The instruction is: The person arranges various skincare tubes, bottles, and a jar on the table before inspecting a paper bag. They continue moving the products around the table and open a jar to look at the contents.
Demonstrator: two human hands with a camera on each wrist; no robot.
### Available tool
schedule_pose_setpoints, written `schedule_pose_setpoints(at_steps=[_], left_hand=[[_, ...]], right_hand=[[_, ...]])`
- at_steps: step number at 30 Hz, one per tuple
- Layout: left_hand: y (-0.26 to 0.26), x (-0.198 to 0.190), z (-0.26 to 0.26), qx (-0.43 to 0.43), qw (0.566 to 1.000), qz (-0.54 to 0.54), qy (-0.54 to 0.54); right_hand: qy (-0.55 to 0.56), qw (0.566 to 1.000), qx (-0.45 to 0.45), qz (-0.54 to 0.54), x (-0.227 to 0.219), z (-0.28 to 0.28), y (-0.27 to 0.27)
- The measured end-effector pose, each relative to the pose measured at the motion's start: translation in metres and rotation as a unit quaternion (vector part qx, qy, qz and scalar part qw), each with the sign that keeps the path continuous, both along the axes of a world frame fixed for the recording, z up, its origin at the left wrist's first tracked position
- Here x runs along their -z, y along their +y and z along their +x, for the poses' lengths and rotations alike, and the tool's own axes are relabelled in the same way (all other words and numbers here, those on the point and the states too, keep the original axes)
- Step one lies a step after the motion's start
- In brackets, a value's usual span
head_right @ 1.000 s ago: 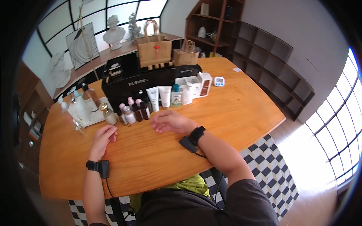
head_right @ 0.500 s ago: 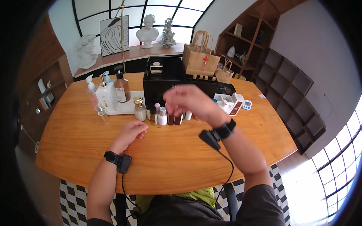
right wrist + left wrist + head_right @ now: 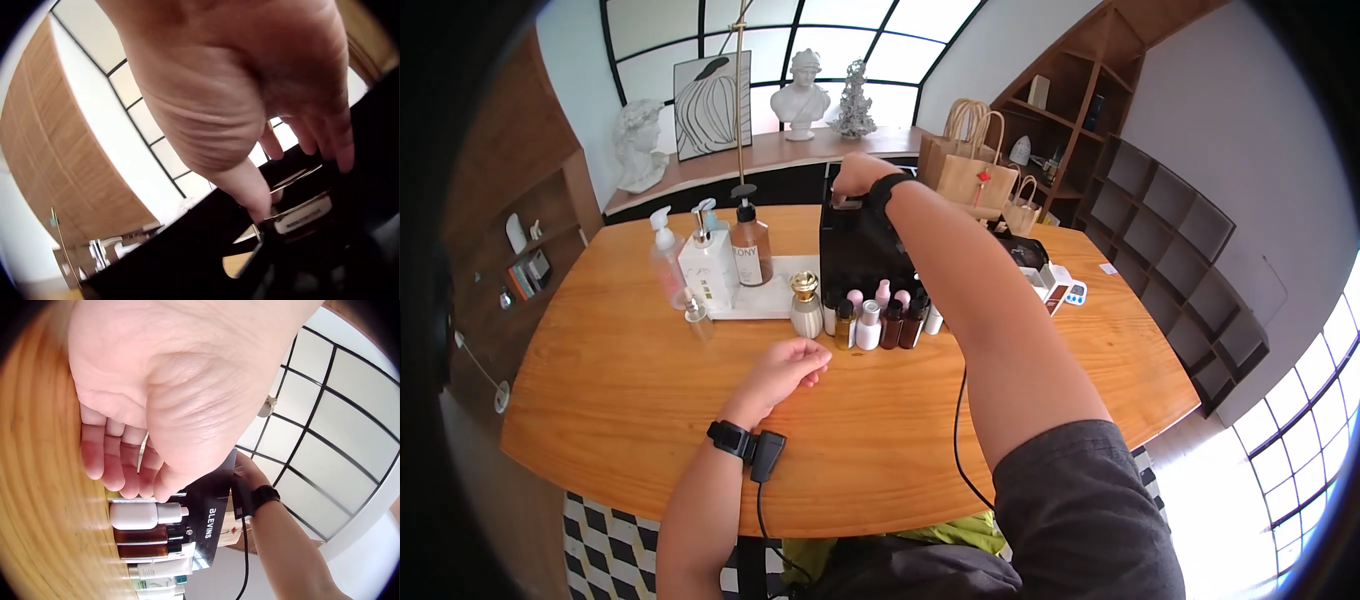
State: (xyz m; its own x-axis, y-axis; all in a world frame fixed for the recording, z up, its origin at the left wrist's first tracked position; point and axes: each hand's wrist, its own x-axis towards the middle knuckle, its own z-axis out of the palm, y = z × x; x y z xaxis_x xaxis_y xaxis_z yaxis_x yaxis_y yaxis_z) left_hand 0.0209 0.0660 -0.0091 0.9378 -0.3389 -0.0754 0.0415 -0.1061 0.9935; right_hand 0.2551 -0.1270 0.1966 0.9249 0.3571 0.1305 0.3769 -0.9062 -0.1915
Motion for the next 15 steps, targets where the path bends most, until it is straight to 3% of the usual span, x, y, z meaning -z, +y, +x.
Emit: schedule_pose_setpoints(at_steps=[3,15], left_hand=[[-0.001,0.001,0.001,0.01,1.0,-0.002,-0.005],[-0.003,0.0,0.0,0.003,1.0,0.016,-0.017]], right_hand=[[0.031,0.998,0.036,-0.039,0.004,0.029,0.003],[0.082,0.988,0.039,-0.126,-0.009,0.006,0.006]])
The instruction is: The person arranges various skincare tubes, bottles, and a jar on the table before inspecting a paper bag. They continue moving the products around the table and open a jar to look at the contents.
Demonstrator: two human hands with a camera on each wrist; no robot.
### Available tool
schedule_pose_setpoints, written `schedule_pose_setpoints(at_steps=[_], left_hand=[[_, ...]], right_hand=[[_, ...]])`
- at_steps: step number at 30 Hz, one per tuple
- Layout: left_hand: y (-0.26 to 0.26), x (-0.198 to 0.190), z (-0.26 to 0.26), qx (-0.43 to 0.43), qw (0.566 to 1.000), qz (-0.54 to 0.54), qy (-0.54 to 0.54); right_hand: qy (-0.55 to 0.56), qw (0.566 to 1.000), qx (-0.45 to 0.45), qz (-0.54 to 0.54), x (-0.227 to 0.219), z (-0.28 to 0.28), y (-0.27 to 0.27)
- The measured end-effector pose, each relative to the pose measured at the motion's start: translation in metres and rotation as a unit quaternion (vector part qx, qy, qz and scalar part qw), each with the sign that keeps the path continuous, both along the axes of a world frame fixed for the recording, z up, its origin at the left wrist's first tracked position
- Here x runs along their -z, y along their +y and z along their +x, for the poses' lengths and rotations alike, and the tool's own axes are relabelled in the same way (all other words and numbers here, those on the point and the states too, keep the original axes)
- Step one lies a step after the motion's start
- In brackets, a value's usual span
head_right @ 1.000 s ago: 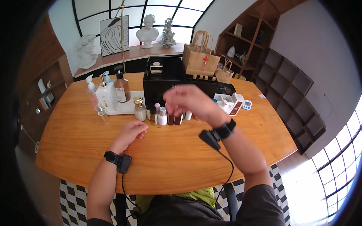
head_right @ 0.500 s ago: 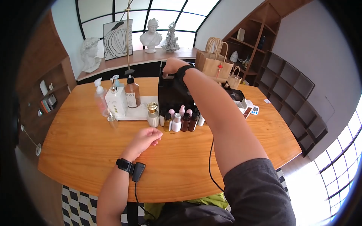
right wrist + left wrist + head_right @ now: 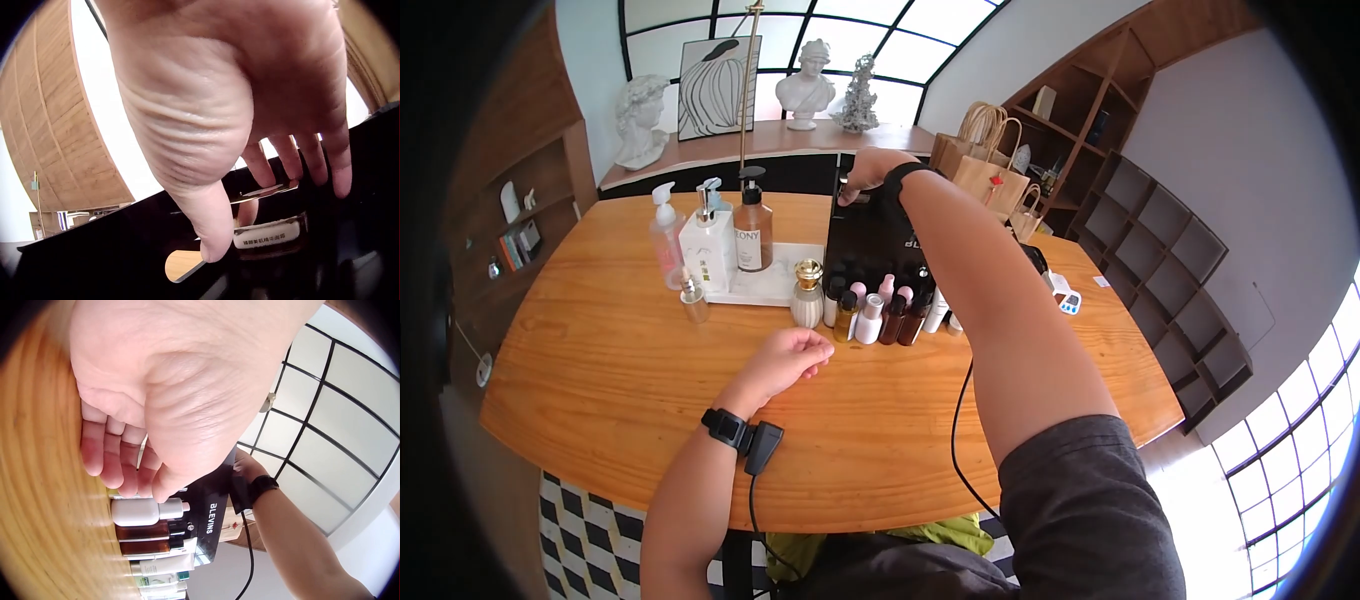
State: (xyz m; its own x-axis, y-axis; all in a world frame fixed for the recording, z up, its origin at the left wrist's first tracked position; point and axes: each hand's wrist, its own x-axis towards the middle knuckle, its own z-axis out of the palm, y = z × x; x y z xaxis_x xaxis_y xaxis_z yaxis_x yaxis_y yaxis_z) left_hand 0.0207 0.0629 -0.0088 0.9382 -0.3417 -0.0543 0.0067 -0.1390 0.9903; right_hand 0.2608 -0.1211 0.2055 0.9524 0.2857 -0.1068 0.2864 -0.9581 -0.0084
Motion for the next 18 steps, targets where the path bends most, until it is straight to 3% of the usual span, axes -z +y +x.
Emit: schedule_pose_setpoints(at_steps=[10,18], left_hand=[[0.0,-0.008,-0.005,0.006,1.0,0.017,-0.003],[-0.001,-0.005,-0.004,0.011,1.0,0.018,-0.002]], right_hand=[[-0.011,0.997,-0.043,0.058,0.009,0.005,-0.016],[0.009,0.999,-0.021,0.05,0.008,-0.003,-0.024]])
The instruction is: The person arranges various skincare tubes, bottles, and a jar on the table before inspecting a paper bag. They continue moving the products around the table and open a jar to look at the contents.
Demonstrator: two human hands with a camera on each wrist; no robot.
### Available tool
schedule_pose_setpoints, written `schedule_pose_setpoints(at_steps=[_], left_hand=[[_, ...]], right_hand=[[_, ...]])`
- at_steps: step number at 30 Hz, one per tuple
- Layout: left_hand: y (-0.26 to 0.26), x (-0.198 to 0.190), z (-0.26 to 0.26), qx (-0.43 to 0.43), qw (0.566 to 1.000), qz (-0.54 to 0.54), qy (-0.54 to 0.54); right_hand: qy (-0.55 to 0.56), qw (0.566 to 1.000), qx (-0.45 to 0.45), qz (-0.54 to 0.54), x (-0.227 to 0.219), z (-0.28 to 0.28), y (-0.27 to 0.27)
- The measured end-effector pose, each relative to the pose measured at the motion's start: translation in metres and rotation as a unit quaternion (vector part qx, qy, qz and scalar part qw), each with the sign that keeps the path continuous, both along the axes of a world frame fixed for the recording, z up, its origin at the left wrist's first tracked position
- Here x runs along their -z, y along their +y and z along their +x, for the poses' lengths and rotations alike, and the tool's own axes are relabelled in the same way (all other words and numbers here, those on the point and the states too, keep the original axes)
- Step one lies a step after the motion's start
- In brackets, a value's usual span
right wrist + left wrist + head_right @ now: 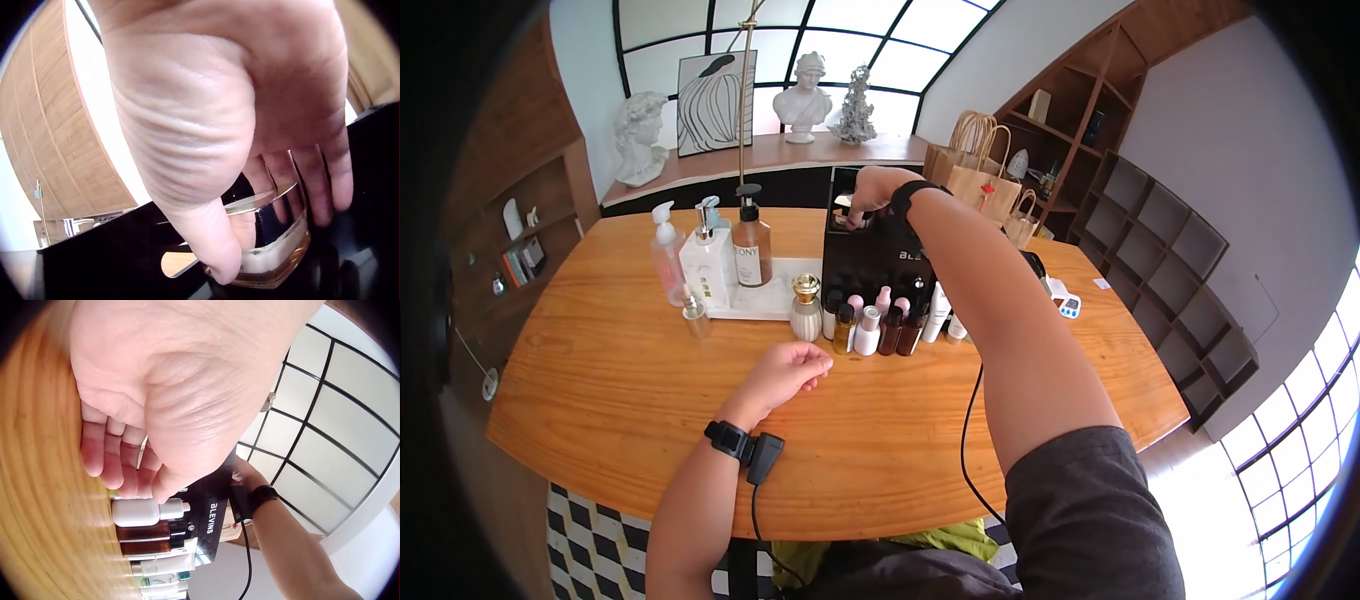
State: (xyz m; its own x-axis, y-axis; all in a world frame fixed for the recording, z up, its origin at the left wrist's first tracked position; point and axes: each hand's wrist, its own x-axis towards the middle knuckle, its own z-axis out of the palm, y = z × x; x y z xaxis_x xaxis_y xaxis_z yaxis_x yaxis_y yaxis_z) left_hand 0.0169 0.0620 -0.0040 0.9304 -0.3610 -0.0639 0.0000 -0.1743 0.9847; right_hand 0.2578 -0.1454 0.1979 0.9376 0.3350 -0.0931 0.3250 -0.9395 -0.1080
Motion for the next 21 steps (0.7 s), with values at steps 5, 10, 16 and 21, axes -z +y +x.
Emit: schedule_pose_setpoints(at_steps=[5,10,16,21], left_hand=[[0.0,0.003,0.0,0.008,1.0,-0.017,0.005],[-0.002,0.005,-0.001,-0.002,1.0,-0.025,-0.011],[-0.002,0.01,0.002,-0.017,0.999,-0.017,-0.023],[-0.003,0.007,0.001,-0.007,0.999,0.013,-0.046]], right_hand=[[-0.05,0.997,-0.049,-0.045,-0.015,-0.021,-0.012],[-0.188,0.974,-0.129,-0.007,-0.044,-0.068,-0.047],[-0.127,0.988,-0.074,0.052,-0.071,-0.189,-0.063],[-0.038,0.981,-0.093,0.163,-0.007,-0.271,-0.087]])
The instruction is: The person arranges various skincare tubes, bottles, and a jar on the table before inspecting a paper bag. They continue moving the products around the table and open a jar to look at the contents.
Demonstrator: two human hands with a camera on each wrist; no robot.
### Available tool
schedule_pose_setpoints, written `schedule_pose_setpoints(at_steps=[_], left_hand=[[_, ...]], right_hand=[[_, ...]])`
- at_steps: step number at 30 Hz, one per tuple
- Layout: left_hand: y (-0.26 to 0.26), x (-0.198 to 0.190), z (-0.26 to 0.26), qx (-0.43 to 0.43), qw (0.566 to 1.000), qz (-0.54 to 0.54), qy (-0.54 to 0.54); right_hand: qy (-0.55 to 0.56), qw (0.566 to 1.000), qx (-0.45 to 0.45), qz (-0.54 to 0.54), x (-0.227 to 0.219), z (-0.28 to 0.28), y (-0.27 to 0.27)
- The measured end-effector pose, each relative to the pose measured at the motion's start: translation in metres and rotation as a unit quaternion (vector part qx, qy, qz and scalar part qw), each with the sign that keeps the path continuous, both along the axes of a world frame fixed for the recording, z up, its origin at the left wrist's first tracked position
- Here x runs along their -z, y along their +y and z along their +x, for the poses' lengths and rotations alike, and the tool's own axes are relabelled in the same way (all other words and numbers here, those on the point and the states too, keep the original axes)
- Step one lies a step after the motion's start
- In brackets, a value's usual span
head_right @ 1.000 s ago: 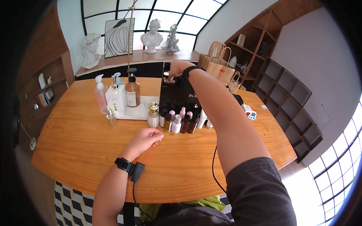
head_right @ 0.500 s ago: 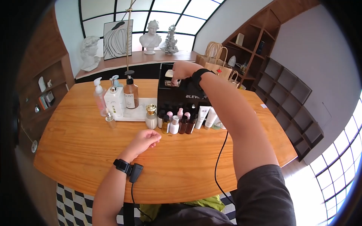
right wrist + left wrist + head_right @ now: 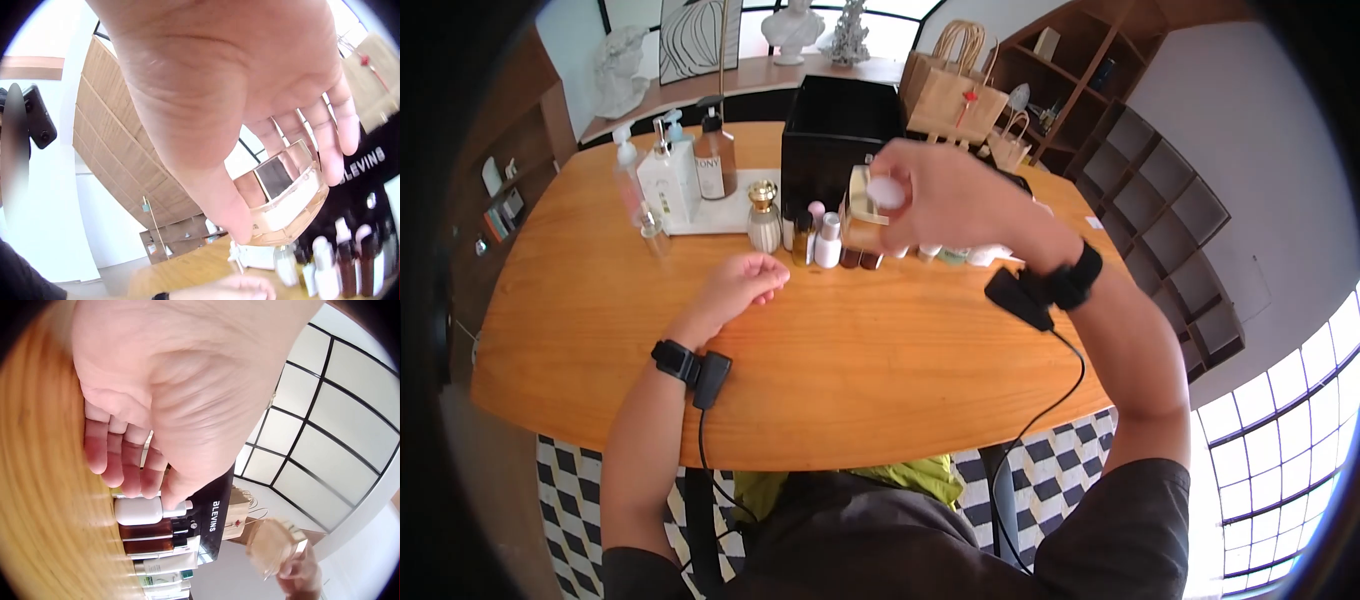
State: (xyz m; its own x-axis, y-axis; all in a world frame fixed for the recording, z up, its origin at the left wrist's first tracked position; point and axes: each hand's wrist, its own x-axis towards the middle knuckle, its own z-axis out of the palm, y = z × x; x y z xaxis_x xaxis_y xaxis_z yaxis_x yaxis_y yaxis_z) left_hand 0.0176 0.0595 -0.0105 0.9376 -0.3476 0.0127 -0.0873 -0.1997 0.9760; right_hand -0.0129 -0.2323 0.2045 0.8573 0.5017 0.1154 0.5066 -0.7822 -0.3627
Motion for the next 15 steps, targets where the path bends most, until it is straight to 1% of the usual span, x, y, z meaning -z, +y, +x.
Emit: schedule_pose_setpoints(at_steps=[1,3,5,6,9,10,11,12,14,15], left_hand=[[-0.001,-0.002,-0.001,0.001,1.0,0.003,0.009],[-0.004,-0.006,-0.004,-0.009,0.999,0.037,-0.008],[-0.004,-0.007,-0.006,-0.006,0.999,0.051,-0.002],[-0.005,-0.008,-0.005,0.004,0.999,0.047,-0.003],[-0.001,-0.012,-0.006,0.02,0.998,0.054,0.012],[-0.003,-0.015,-0.009,0.027,0.999,0.041,-0.01],[-0.004,-0.016,-0.011,0.034,0.999,0.027,-0.032],[-0.004,-0.014,-0.01,0.031,0.999,0.033,-0.026],[-0.005,-0.012,-0.01,0.07,0.996,0.02,-0.054],[-0.006,-0.011,-0.011,0.07,0.996,0.024,-0.051]], right_hand=[[0.013,1.0,-0.002,-0.001,0.019,-0.009,-0.005],[0.017,1.0,-0.004,0.0,0.06,-0.016,-0.01],[0.062,0.998,0.019,0.007,0.093,-0.018,-0.01],[0.067,0.997,0.025,-0.001,0.107,-0.016,-0.009],[0.089,0.995,0.028,0.018,0.131,-0.01,0.002],[0.094,0.995,0.024,0.025,0.138,-0.007,0.004],[0.08,0.996,0.008,0.035,0.144,-0.004,0.006],[0.066,0.997,-0.007,0.045,0.15,-0.001,0.008],[0.062,0.997,-0.017,0.051,0.154,0.0,0.014],[0.051,0.997,-0.024,0.05,0.156,0.001,0.017]])
